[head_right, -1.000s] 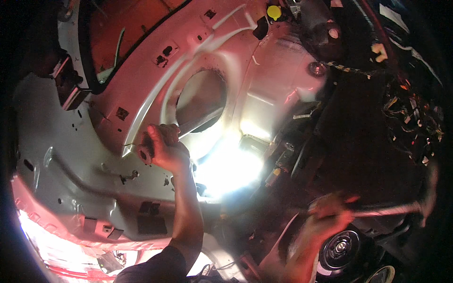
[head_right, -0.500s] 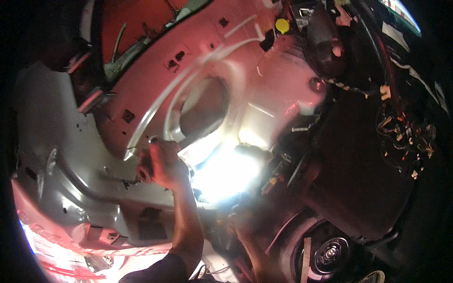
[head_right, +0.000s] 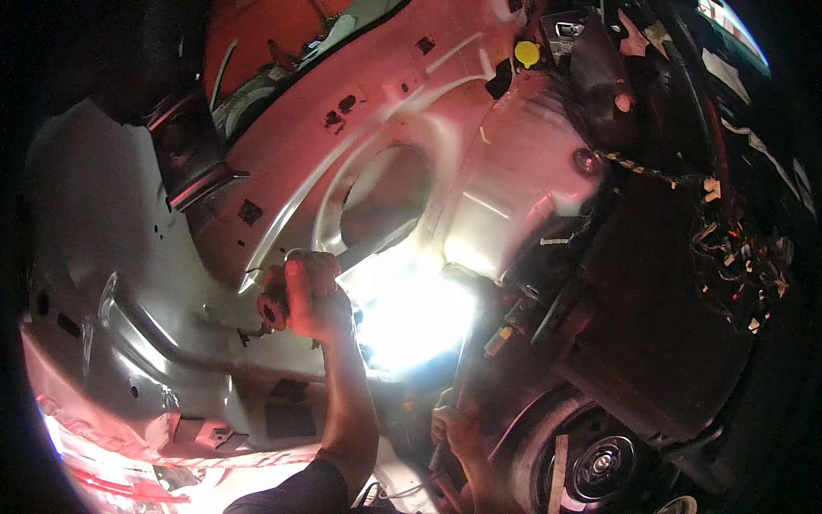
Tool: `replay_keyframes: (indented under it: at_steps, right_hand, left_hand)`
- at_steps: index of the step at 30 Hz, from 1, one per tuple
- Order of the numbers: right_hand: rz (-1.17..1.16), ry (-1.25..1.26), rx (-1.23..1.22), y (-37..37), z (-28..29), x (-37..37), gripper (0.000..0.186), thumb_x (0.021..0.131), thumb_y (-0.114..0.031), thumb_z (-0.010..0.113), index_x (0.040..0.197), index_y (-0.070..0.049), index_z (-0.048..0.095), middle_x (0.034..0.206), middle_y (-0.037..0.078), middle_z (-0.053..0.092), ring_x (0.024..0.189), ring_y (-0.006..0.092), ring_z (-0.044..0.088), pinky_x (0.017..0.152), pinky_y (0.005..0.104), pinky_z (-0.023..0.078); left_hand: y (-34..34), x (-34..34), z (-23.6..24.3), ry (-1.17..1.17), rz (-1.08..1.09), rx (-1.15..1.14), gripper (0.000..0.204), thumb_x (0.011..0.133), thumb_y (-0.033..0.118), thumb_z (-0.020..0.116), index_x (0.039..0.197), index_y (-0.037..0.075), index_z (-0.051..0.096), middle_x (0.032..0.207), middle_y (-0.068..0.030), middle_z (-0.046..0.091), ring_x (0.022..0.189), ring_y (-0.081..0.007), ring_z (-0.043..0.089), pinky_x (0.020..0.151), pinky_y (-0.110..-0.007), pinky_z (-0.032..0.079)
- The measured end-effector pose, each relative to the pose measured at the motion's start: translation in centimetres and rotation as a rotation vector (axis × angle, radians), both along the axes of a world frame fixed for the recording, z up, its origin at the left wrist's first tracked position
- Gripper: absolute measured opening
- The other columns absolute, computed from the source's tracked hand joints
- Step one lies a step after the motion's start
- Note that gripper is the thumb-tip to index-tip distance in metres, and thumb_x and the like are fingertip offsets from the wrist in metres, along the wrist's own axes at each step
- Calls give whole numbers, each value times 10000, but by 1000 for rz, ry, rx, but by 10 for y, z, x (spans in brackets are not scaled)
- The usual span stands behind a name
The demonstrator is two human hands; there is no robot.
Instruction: The person removes a plastic trim panel from the interior of a car door, then uses a work light and a hammer to tap and adjust the metal door frame around the wheel well area. The person repeatedly repositions the light and strikes the frame with the hammer while working inside the open door.
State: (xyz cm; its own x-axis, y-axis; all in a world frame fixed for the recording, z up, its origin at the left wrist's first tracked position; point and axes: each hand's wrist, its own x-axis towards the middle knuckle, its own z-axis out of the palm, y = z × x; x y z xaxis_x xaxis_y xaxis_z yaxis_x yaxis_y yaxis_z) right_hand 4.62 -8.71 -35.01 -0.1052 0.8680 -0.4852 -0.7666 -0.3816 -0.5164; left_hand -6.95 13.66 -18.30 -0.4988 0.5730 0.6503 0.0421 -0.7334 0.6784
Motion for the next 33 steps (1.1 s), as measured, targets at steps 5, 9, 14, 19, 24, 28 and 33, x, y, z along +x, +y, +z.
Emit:
replay_keyframes:
  at_steps: [5,9,14,19,24,28,33]
  right_hand:
    - [14,-43,6,1,2,3,139,817,7,580,875,-98,510,568,10,428,386,131,402,356,330,372]
    - [-36,-43,40,5,-2,3,137,818,7,576,873,-97,506,567,12,427,387,128,400,356,324,368]
    - [-22,-14,5,7,-10,8,150,813,18,574,865,-100,498,564,15,424,384,132,398,353,330,365]
    - [-40,-11,30,1,-9,15,153,824,16,583,862,-107,499,570,7,427,392,132,407,360,330,370]
    - [-71,-126,-34,-12,-4,32,171,809,34,581,895,-90,500,574,18,437,389,135,410,349,325,362]
    - [-462,-132,-20,-37,20,75,247,781,81,597,959,-86,563,644,17,488,410,134,458,355,314,429]
    - [-1064,-250,561,-20,69,168,77,869,-33,535,932,-72,558,642,13,455,454,137,437,390,280,378]
  left_hand:
    - [3,11,-5,63,-138,129,354,1018,151,618,701,74,481,572,-37,481,527,-161,448,552,-345,405]
    - [-1,21,-1,117,-175,215,371,1015,172,643,693,62,495,590,-66,532,534,-174,489,541,-356,417]
    - [-10,28,6,102,-70,183,405,1021,182,650,677,70,469,600,-98,563,536,-183,510,517,-356,419]
    - [-13,27,10,-33,-109,193,395,1030,175,639,687,84,465,582,-71,523,515,-168,471,514,-341,407]
    - [-14,28,24,-49,-264,202,393,1035,171,624,683,103,463,553,-20,440,492,-139,388,516,-331,379]
    - [-17,37,36,42,-227,207,410,1033,170,623,664,112,456,550,-11,423,486,-130,369,525,-326,375]
    - [-15,37,39,110,-217,250,426,1033,150,602,646,123,427,544,-1,390,482,-123,358,536,-322,373]
